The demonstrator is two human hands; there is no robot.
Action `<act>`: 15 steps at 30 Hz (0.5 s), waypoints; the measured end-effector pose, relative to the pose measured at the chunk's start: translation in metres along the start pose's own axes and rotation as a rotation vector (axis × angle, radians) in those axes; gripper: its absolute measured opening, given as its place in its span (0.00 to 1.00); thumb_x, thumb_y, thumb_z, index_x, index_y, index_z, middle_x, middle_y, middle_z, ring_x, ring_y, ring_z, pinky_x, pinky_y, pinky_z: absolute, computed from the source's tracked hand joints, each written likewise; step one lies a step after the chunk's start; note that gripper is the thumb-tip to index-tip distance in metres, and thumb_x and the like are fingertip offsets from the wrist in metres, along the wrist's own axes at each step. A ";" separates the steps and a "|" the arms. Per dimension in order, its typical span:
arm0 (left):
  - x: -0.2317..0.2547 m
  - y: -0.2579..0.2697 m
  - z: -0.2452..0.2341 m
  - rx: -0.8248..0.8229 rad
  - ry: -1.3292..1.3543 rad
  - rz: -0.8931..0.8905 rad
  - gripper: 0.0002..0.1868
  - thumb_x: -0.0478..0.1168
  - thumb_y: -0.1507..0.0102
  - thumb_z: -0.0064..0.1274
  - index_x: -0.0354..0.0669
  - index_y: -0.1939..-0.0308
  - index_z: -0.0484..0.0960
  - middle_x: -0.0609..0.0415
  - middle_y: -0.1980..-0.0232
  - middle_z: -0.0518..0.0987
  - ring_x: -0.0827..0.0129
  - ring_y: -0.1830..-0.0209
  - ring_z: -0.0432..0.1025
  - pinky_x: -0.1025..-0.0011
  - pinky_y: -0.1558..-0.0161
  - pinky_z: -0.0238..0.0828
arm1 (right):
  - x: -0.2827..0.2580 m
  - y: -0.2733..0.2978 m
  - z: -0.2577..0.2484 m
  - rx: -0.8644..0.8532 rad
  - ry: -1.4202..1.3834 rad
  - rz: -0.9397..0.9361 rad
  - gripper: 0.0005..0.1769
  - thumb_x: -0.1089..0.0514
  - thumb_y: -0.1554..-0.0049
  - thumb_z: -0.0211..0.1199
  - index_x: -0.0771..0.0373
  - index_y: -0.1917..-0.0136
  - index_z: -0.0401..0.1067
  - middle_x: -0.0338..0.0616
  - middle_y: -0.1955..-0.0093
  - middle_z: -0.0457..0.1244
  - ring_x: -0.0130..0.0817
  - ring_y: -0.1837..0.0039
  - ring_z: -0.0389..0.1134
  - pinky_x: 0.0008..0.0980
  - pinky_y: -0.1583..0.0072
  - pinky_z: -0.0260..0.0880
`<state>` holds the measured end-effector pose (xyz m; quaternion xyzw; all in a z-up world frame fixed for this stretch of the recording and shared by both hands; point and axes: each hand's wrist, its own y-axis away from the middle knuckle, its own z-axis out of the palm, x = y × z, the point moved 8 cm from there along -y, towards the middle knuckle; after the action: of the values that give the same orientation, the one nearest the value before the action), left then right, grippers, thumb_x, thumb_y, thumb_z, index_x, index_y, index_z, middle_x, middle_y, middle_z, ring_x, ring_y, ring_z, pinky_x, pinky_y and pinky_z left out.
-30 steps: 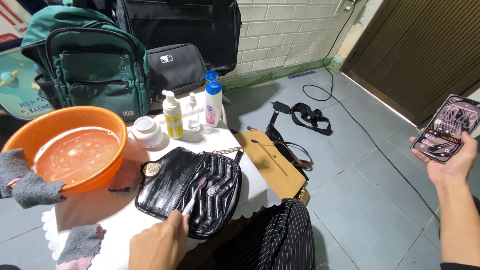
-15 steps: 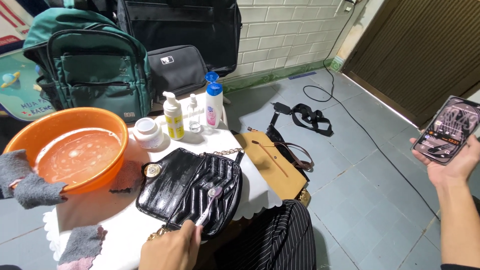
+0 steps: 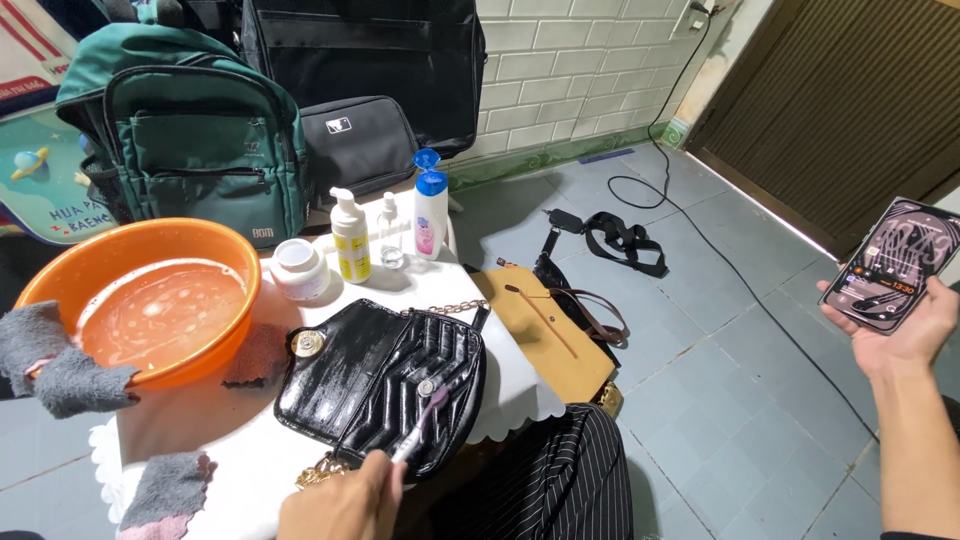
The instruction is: Cleaning a black leather bag by scrubbing it with a toothbrush and wiping it with a cloth.
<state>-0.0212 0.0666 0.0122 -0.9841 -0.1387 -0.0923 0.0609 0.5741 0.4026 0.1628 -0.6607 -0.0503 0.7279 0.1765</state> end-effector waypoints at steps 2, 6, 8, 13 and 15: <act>-0.011 -0.005 0.003 -0.021 -0.080 -0.037 0.23 0.63 0.29 0.36 0.61 0.74 0.71 0.66 0.89 0.73 0.70 0.93 0.66 0.68 0.85 0.66 | 0.002 -0.002 -0.001 -0.018 -0.027 0.010 0.38 0.35 0.39 0.38 0.53 0.23 0.59 0.35 0.39 0.66 0.42 0.38 0.75 0.21 0.57 0.80; -0.028 -0.011 -0.002 0.052 -0.133 -0.044 0.22 0.61 0.28 0.34 0.60 0.73 0.68 0.68 0.89 0.74 0.72 0.95 0.62 0.72 0.86 0.60 | 0.003 -0.002 -0.003 -0.006 -0.019 -0.002 0.39 0.36 0.39 0.37 0.54 0.22 0.57 0.37 0.37 0.66 0.42 0.38 0.76 0.19 0.56 0.83; -0.021 -0.006 -0.005 0.150 -0.078 -0.017 0.19 0.58 0.31 0.41 0.59 0.74 0.70 0.65 0.90 0.72 0.68 0.96 0.63 0.68 0.88 0.58 | 0.005 -0.004 -0.005 -0.027 -0.047 0.006 0.40 0.34 0.40 0.38 0.52 0.21 0.58 0.35 0.37 0.66 0.44 0.39 0.76 0.25 0.55 0.80; -0.017 -0.003 -0.006 0.035 -0.084 -0.071 0.21 0.61 0.30 0.40 0.61 0.75 0.71 0.69 0.90 0.72 0.72 0.94 0.63 0.75 0.85 0.57 | -0.002 0.001 0.002 0.014 -0.002 0.033 0.37 0.35 0.39 0.35 0.48 0.24 0.62 0.32 0.40 0.66 0.40 0.38 0.75 0.22 0.56 0.79; -0.021 -0.005 -0.013 0.030 -0.086 -0.079 0.21 0.60 0.30 0.40 0.60 0.75 0.71 0.67 0.89 0.75 0.69 0.93 0.67 0.71 0.84 0.62 | -0.001 0.001 0.001 0.018 0.004 0.032 0.37 0.35 0.39 0.35 0.48 0.24 0.62 0.32 0.39 0.66 0.41 0.37 0.75 0.22 0.55 0.79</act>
<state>-0.0449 0.0640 0.0211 -0.9799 -0.1813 -0.0501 0.0661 0.5725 0.4015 0.1633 -0.6612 -0.0329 0.7298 0.1707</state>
